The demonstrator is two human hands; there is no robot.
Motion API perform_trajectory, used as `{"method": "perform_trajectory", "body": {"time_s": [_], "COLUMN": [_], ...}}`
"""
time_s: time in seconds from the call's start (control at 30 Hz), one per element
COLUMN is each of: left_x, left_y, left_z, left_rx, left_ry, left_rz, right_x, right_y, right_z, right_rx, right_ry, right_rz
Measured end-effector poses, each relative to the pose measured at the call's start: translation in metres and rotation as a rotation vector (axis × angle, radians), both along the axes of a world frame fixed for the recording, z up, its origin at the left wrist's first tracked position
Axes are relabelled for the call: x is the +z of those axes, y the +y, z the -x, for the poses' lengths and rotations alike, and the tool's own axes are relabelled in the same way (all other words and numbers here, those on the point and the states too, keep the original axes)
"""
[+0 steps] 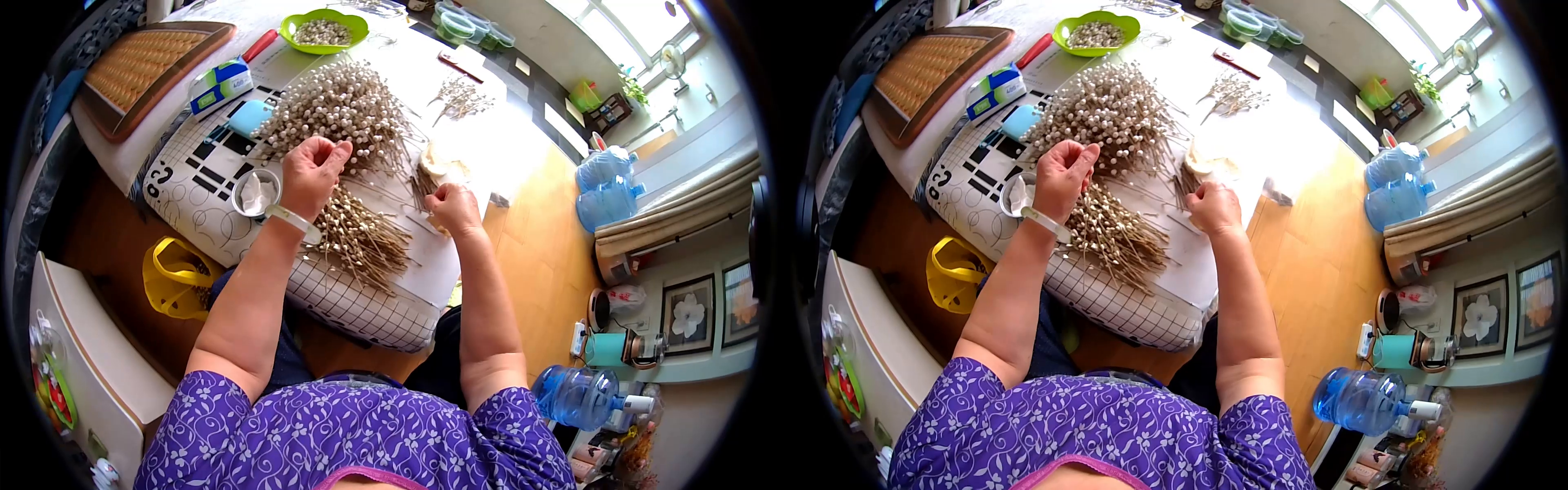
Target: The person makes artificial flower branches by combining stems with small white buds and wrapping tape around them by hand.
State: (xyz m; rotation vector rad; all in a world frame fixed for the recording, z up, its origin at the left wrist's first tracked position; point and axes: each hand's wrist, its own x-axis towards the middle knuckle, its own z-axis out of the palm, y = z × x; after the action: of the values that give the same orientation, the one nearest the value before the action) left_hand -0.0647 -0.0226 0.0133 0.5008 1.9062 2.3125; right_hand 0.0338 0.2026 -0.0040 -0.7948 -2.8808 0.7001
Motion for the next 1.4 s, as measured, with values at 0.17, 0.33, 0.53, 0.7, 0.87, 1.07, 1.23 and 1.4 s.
{"method": "perform_trajectory", "body": {"time_s": [0.17, 0.33, 0.53, 0.7, 0.87, 1.07, 1.23, 1.4], "left_x": [0.001, 0.000, 0.005, -0.001, -0.004, 0.000, -0.001, 0.000], "left_y": [0.000, 0.002, -0.002, -0.006, -0.008, -0.009, -0.008, -0.013], "left_z": [-0.002, 0.001, 0.003, 0.009, 0.011, 0.010, 0.011, 0.015], "left_rx": [0.031, 0.082, 0.085, 0.150, 0.179, 0.158, 0.129, 0.196], "left_ry": [0.045, 0.044, -0.025, 0.117, 0.119, 0.103, 0.092, 0.139], "left_rz": [0.051, 0.076, 0.084, 0.140, 0.121, 0.143, 0.114, 0.136], "right_x": [-0.002, 0.002, -0.001, 0.021, 0.070, 0.098, 0.090, 0.077], "right_y": [0.041, 0.082, 0.083, 0.086, 0.078, 0.063, 0.055, 0.042], "right_z": [-0.003, 0.018, 0.043, 0.038, 0.030, 0.043, 0.057, 0.085], "right_rx": [-0.122, -0.202, -0.164, -0.101, 0.070, 0.114, 0.296, 0.408], "right_ry": [0.264, 0.088, -0.075, -0.077, 0.006, -0.061, -0.156, -0.241], "right_rz": [0.037, -0.201, -0.256, -0.358, -0.352, -0.445, -0.522, -0.694]}}
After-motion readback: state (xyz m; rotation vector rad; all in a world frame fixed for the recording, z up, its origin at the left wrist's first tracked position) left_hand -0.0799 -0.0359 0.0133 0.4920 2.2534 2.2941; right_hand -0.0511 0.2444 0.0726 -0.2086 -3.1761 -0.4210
